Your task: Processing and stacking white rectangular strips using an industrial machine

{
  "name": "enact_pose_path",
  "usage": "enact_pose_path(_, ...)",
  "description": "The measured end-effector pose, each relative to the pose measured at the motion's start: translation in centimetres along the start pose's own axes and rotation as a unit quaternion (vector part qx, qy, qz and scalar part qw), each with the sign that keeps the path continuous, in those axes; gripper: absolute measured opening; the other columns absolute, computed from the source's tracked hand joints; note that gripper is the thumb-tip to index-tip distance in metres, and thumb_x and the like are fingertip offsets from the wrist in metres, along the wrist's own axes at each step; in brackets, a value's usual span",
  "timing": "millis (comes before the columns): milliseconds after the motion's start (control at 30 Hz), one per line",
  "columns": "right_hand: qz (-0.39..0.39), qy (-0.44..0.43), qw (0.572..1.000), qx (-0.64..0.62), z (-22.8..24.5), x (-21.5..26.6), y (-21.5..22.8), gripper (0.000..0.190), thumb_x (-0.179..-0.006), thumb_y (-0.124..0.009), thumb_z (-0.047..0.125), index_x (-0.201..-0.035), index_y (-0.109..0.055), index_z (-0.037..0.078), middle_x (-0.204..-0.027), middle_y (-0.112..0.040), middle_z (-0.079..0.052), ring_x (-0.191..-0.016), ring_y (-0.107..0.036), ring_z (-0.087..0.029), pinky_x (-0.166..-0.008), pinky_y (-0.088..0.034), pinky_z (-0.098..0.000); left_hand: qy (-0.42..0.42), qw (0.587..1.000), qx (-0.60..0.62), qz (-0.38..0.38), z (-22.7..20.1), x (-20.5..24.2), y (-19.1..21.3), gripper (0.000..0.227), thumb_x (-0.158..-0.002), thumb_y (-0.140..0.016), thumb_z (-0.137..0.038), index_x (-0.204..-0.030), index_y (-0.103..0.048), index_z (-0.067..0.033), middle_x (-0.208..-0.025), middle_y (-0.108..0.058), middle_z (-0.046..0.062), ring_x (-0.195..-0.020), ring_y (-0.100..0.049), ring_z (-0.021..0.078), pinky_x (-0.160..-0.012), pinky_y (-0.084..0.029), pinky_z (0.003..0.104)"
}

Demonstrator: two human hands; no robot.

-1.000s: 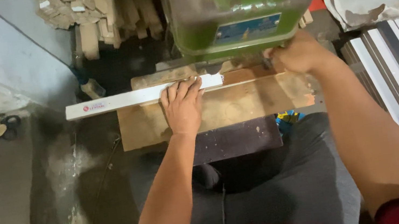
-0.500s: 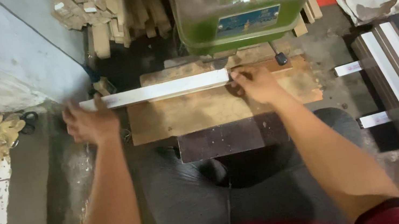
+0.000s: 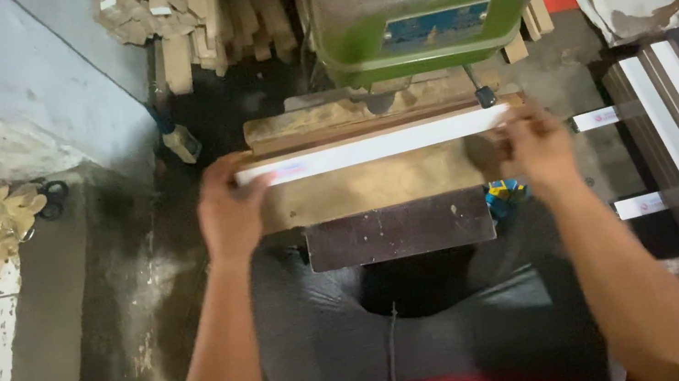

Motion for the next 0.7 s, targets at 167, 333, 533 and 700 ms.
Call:
enact_pose_path(167,-0.061,-0.136,0.986,-0.075,-11.6,-6.5,6.9,0.039,-0.112,-0.07,0.035,-0.123,-0.057,0.0,-0.1,-0.068,-0.016,-0.085,-0.074,-0.026,-0.063,-0.061,-0.0371,-0.214,0.976,-0.047,0.003,-1.6,-1.6,-10.1,0.037,-0.079,-0.088,-0.039,-0.108,-0.074,-0.0212,-0.101,-0.073,0.001,-0.102,-0.071,0.0239,-0.095,-0.052,0.036)
enact_pose_path(333,-0.128,-0.2,0.966,-0.104,-11.5,-6.2,9.5,0.045,-0.104,-0.076,0.042,-0.122,-0.057,0.005,-0.094,-0.07,-0.012,-0.08,-0.078,-0.016,-0.067,-0.068,-0.0256,-0.284,0.955,-0.085,0.021,-6.0,-0.1,-13.1,0.031,-0.092,-0.078,-0.04,-0.113,-0.07,-0.0189,-0.103,-0.07,0.002,-0.102,-0.068,0.0267,-0.093,-0.049,0.043)
enact_pose_path(533,-0.124,-0.254,0.949,-0.14,-14.0,-8.1,9.3,0.025,-0.104,-0.073,0.033,-0.1,-0.059,0.013,-0.081,-0.065,-0.005,-0.069,-0.068,-0.011,-0.063,-0.058,-0.0291,-0.273,0.952,-0.112,0.078,-4.0,-2.3,-16.6,0.035,-0.096,-0.066,-0.048,-0.116,-0.069,-0.0195,-0.116,-0.072,0.003,-0.109,-0.063,0.0298,-0.097,-0.034,0.043)
enact_pose_path(700,-0.118,-0.251,0.957,-0.082,-11.5,-8.5,9.2,0.029,-0.103,-0.071,0.038,-0.104,-0.062,0.012,-0.087,-0.072,-0.006,-0.073,-0.07,-0.011,-0.068,-0.058,-0.0274,-0.222,0.959,-0.121,0.128,-4.3,-3.0,-17.3,0.04,-0.101,-0.058,-0.046,-0.132,-0.071,-0.0248,-0.137,-0.066,0.003,-0.131,-0.054,0.0285,-0.111,-0.031,0.047)
Point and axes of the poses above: each hand's wrist, its own x-axis away from the middle knuckle, its own y-axis out of the back of the hand, z = x × y, the point moved 10 cm from there along -x, towards the middle knuckle
